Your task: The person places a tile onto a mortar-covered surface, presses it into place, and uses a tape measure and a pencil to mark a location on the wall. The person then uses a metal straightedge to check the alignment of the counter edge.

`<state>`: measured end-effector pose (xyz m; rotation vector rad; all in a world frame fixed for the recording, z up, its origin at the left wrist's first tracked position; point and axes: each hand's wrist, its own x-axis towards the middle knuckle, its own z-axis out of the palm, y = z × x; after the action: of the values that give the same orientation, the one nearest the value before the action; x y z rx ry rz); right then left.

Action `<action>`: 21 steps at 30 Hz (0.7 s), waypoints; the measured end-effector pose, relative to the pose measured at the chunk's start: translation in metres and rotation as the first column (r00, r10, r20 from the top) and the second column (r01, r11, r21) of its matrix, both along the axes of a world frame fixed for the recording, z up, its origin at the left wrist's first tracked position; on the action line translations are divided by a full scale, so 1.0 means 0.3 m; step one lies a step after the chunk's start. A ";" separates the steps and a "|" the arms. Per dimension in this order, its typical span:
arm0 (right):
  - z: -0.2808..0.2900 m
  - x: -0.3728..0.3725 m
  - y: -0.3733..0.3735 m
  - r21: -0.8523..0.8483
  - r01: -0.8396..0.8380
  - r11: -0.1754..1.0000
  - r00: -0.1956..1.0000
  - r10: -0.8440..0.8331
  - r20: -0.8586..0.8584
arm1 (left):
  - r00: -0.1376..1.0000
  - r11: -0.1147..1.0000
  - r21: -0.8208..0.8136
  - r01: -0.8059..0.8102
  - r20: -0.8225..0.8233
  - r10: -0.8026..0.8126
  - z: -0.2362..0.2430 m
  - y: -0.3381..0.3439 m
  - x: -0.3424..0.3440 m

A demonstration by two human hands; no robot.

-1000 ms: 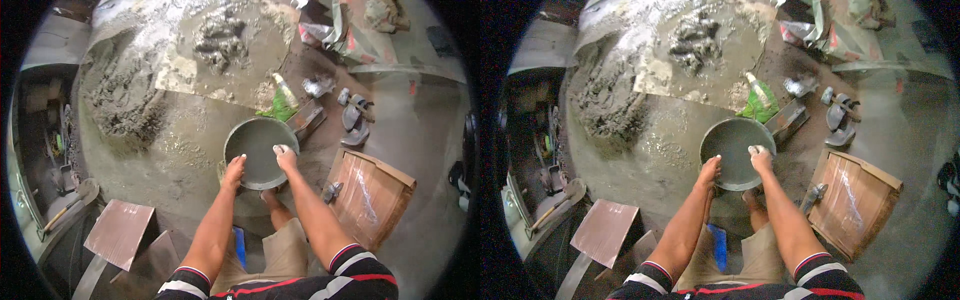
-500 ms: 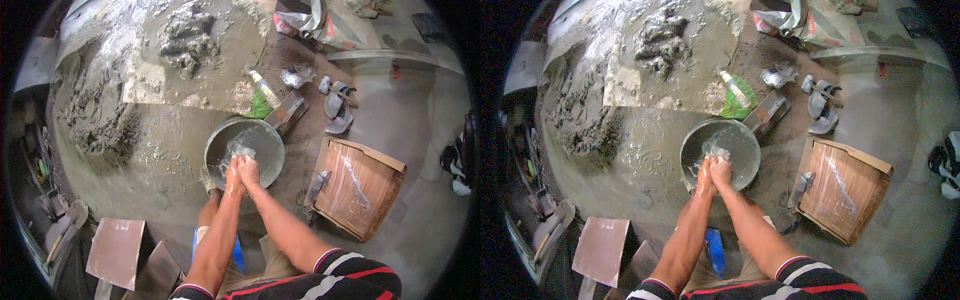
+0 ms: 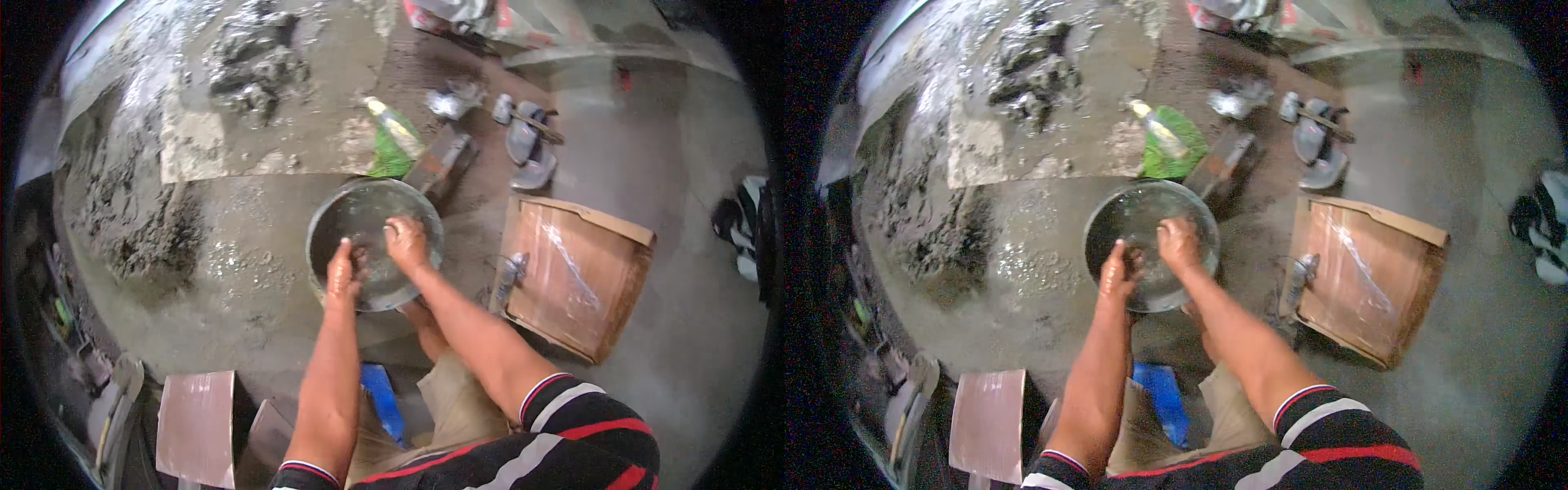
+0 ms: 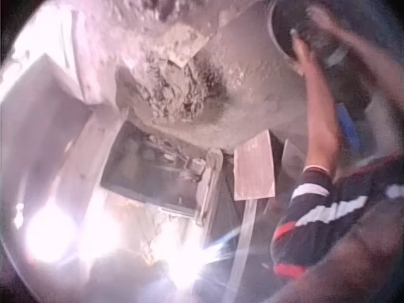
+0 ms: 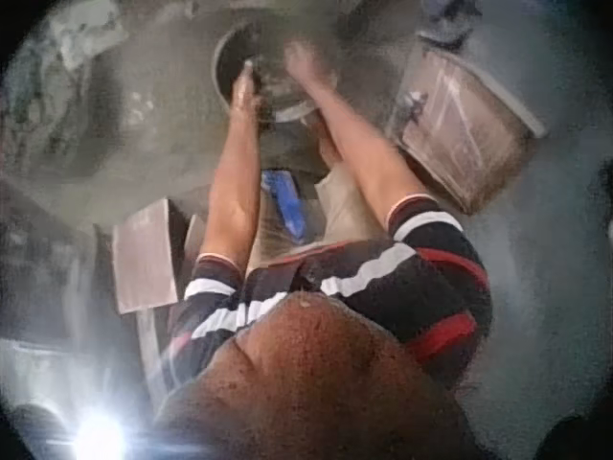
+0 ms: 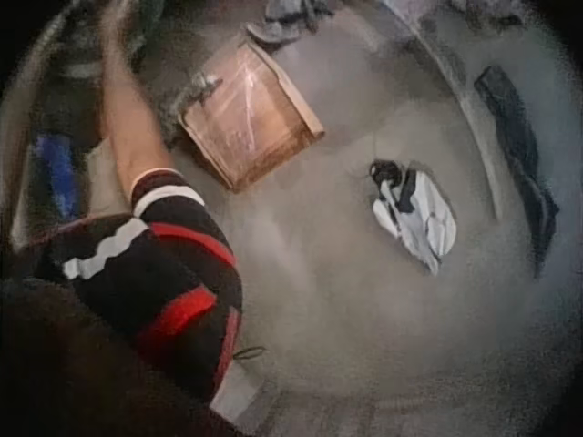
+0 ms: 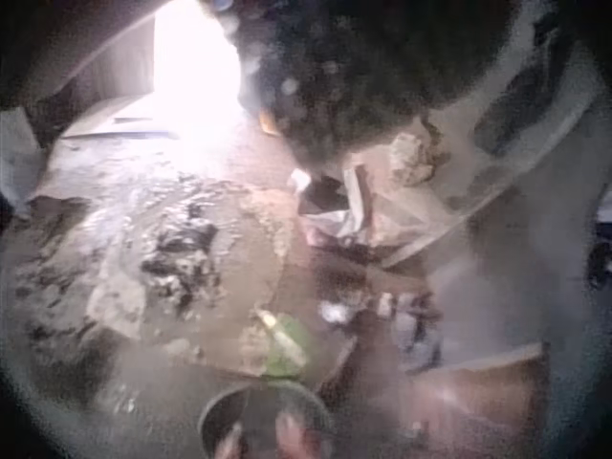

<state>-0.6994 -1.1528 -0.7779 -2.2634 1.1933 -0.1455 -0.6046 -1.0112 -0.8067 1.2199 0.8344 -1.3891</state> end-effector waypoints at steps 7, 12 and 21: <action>0.200 0.144 0.180 0.943 0.023 -0.332 0.516 -0.804 -0.296 | 0.917 0.915 -0.066 -0.398 -0.067 0.394 0.126 0.003 -0.054; 0.289 0.148 0.238 0.809 0.565 0.162 0.423 -0.899 -0.116 | 0.867 0.805 -0.340 -0.486 -0.066 0.495 0.358 -0.002 -0.175; 0.606 -0.097 0.179 -0.572 -0.236 0.786 0.971 0.212 -0.109 | 0.868 0.947 -0.078 0.313 0.427 -0.252 0.955 -0.094 -0.092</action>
<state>-0.7284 -1.0993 -0.5961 -2.9381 0.9685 -0.4294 -0.6322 -1.0393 -0.5202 1.4952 0.2584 -1.3232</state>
